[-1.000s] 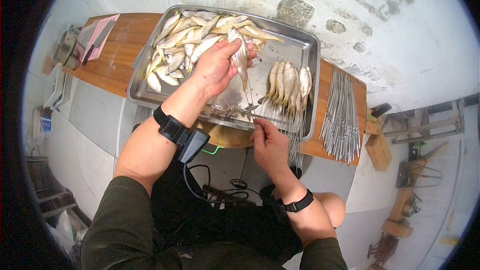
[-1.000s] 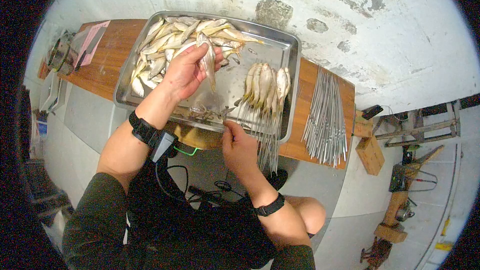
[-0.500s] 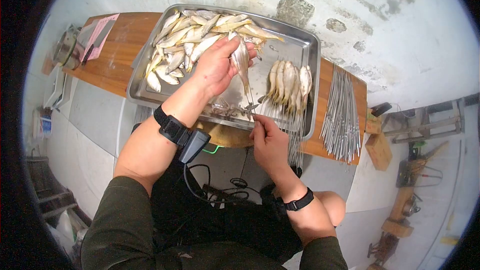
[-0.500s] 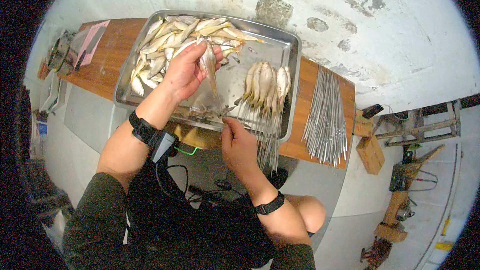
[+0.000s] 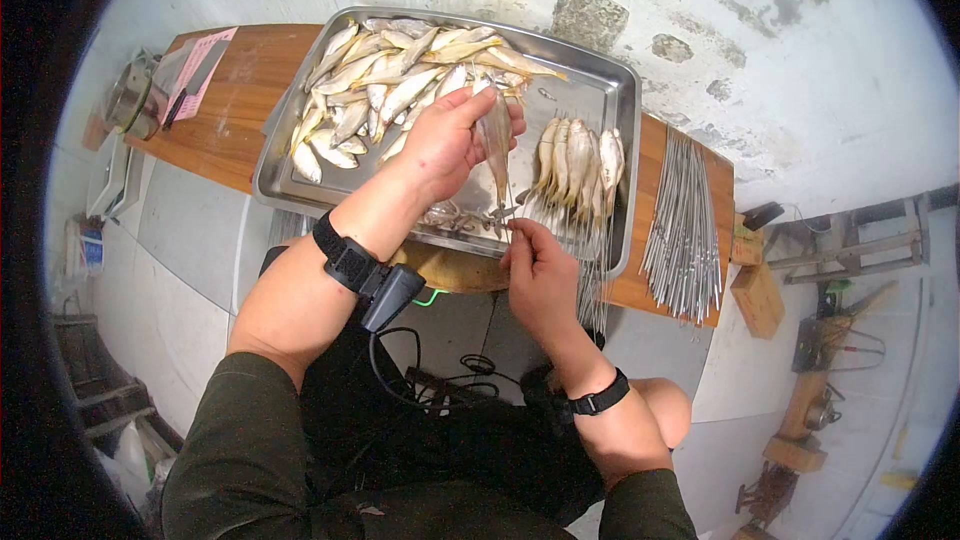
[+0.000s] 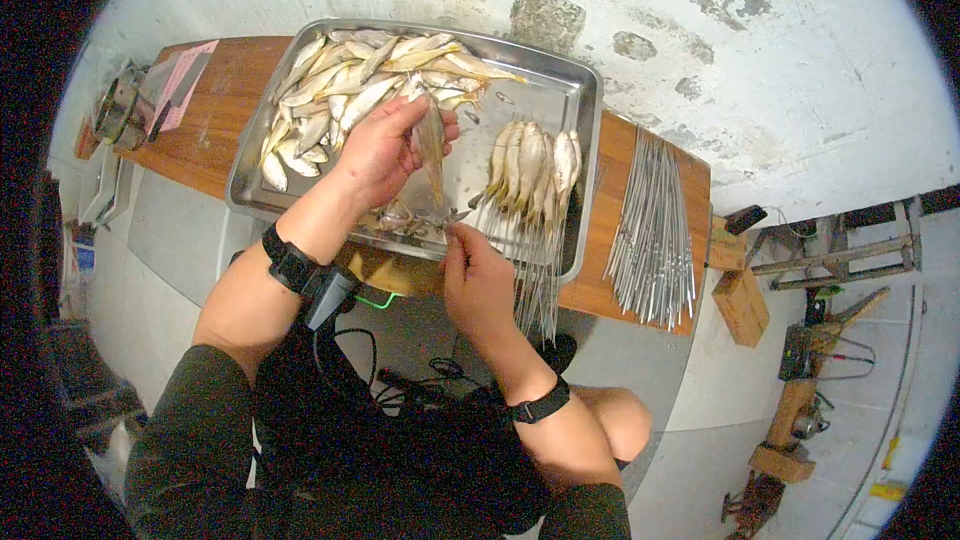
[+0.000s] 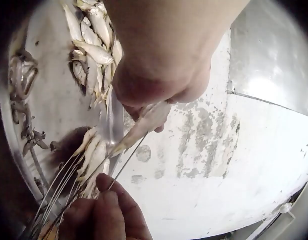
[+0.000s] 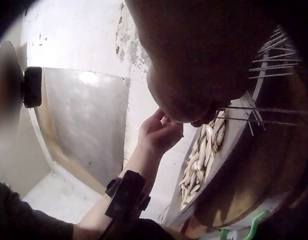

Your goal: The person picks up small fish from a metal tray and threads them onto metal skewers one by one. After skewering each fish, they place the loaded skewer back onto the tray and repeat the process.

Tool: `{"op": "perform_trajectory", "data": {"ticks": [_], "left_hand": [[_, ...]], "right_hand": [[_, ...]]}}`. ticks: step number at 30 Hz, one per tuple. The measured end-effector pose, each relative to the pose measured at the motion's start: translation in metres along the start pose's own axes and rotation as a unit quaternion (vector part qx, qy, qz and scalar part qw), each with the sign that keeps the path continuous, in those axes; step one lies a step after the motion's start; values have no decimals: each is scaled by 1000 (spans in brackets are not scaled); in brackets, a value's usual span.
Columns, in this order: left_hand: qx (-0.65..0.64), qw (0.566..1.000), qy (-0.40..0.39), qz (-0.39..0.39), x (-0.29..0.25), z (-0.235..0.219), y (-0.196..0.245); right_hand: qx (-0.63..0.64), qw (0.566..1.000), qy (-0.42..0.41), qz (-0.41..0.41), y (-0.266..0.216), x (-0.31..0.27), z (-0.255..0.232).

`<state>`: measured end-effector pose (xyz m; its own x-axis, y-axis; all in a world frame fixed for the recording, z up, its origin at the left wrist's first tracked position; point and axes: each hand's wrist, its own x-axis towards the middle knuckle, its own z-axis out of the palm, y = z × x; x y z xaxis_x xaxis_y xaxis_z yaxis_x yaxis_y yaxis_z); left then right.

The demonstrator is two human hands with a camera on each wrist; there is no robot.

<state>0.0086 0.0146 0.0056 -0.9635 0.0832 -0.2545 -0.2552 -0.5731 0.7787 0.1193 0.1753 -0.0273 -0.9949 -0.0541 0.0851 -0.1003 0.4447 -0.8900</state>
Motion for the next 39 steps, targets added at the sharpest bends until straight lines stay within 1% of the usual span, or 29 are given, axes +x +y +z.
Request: {"op": "perform_trajectory", "data": {"ticks": [5,10,14,17,19,20,22,23,25,26,28,29,31,32,33,35,37,39], "left_hand": [[6,1000,-20,-14,2,-2,-6],[17,1000,12,-12,-1,2,-4],[21,1000,16,-8,2,-1,-4],[22,1000,5,-1,6,-7,0],[10,1000,21,5,4,-7,6],[10,1000,21,4,5,-8,7],[-8,999,34,9,6,-8,9],[-8,999,32,8,6,-7,9],[-13,1000,19,-3,5,-7,10],[-13,1000,18,-3,6,-11,10],[55,998,-11,-35,12,-21,12],[55,998,-13,-35,13,-21,12],[78,994,78,-24,16,-22,13],[98,994,49,-18,18,-30,18],[102,994,46,-18,19,-33,19],[115,990,85,12,21,-35,22],[107,992,72,8,23,-40,22],[117,990,81,10,22,-39,22]], "right_hand": [[0,1000,-6,7,-2,3,0],[18,999,-15,22,-4,6,2],[30,999,-19,29,-6,7,2],[30,999,3,13,3,8,6],[-23,997,22,-68,8,8,6],[-23,997,23,-67,7,6,6],[-35,998,-42,-7,5,1,7],[-36,999,-40,-6,6,-1,7],[5,999,-31,-8,9,-3,8],[4,1000,-30,-7,6,-4,4],[12,999,-10,37,-4,-3,-8],[12,999,-9,36,2,-2,-12],[-11,999,29,27,18,0,-19],[-18,998,35,48,5,1,-29],[-16,998,40,49,8,3,-34],[-26,996,67,47,21,7,-42],[-17,996,78,41,36,9,-47],[-46,996,65,32,42,11,-52]]}}
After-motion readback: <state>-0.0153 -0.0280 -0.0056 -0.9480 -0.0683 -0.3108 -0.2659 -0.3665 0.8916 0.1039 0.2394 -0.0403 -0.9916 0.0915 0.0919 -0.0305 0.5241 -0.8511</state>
